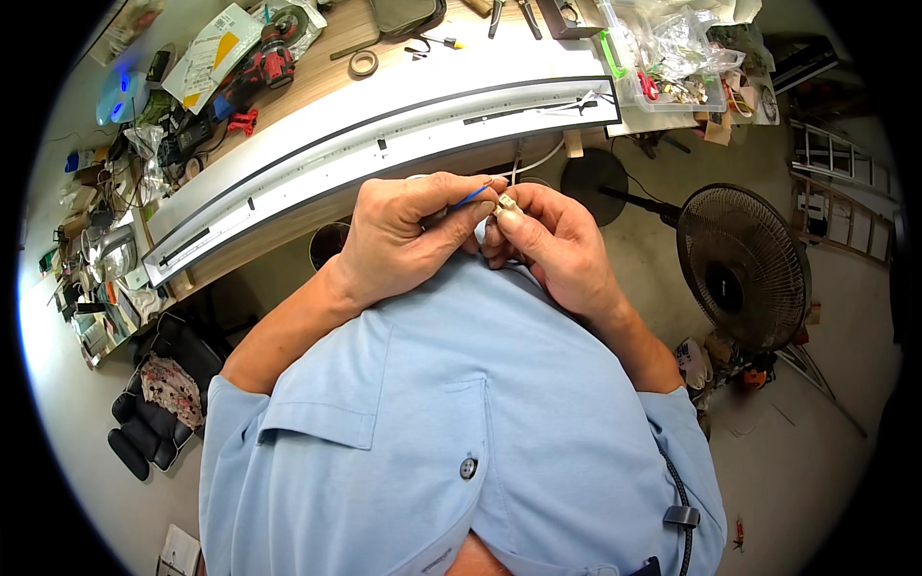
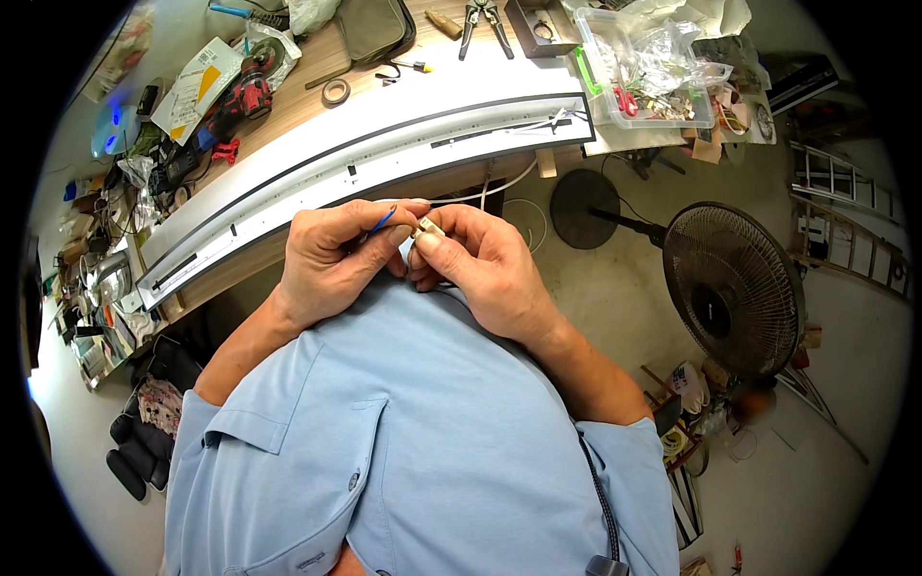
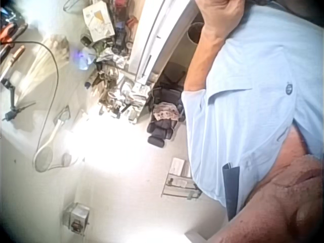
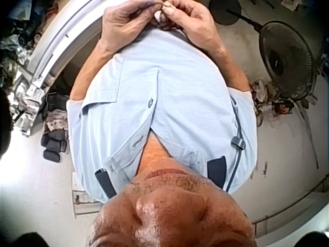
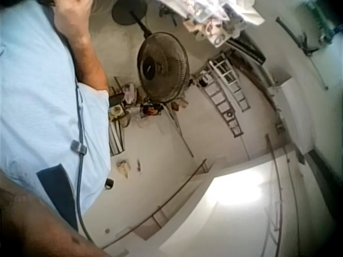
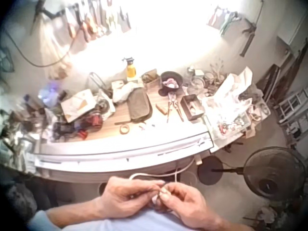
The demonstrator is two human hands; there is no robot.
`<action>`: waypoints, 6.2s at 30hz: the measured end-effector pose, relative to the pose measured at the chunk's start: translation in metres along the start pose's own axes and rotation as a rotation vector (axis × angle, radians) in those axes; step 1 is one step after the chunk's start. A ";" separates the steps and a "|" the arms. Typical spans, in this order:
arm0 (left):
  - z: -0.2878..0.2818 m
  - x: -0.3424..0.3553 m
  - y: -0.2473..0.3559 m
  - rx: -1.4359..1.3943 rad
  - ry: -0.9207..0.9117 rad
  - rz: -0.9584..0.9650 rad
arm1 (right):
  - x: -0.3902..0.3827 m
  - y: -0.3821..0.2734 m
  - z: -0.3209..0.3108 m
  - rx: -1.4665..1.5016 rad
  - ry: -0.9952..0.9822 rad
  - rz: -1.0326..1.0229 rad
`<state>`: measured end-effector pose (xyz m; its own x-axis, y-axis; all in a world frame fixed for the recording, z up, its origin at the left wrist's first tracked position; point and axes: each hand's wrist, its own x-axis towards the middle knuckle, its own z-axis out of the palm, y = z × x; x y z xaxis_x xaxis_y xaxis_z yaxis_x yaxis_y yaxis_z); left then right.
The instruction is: The person strips the insulation from a white electrical cable using wire strippers and cuts the ends with scissors. They then twist the exposed copper wires and insert them into a white plastic connector, securing the connection. Finally, the person plugs the cable into a power source to test the long fluorescent light fixture, which illuminates.
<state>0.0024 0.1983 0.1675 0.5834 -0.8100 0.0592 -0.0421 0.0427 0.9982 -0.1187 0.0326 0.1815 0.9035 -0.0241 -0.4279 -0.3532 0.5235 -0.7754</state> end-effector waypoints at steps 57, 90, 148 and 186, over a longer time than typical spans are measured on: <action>-0.021 -0.001 0.049 0.541 0.012 0.024 | 0.031 -0.008 -0.009 -0.278 -0.052 -0.330; -0.013 -0.006 0.039 0.372 0.050 -0.075 | 0.025 0.002 0.007 -0.487 0.144 -0.436; -0.024 -0.005 -0.003 -0.213 -0.148 -0.660 | 0.023 0.010 0.012 -1.172 0.042 -0.769; -0.003 -0.005 0.014 0.283 0.208 0.093 | 0.021 -0.011 -0.011 -0.296 0.006 -0.270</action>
<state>0.0013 0.2048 0.1808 0.7175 -0.6731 0.1793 -0.3086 -0.0764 0.9481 -0.0989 0.0170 0.1756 0.9722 -0.1329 -0.1929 -0.1592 0.2294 -0.9602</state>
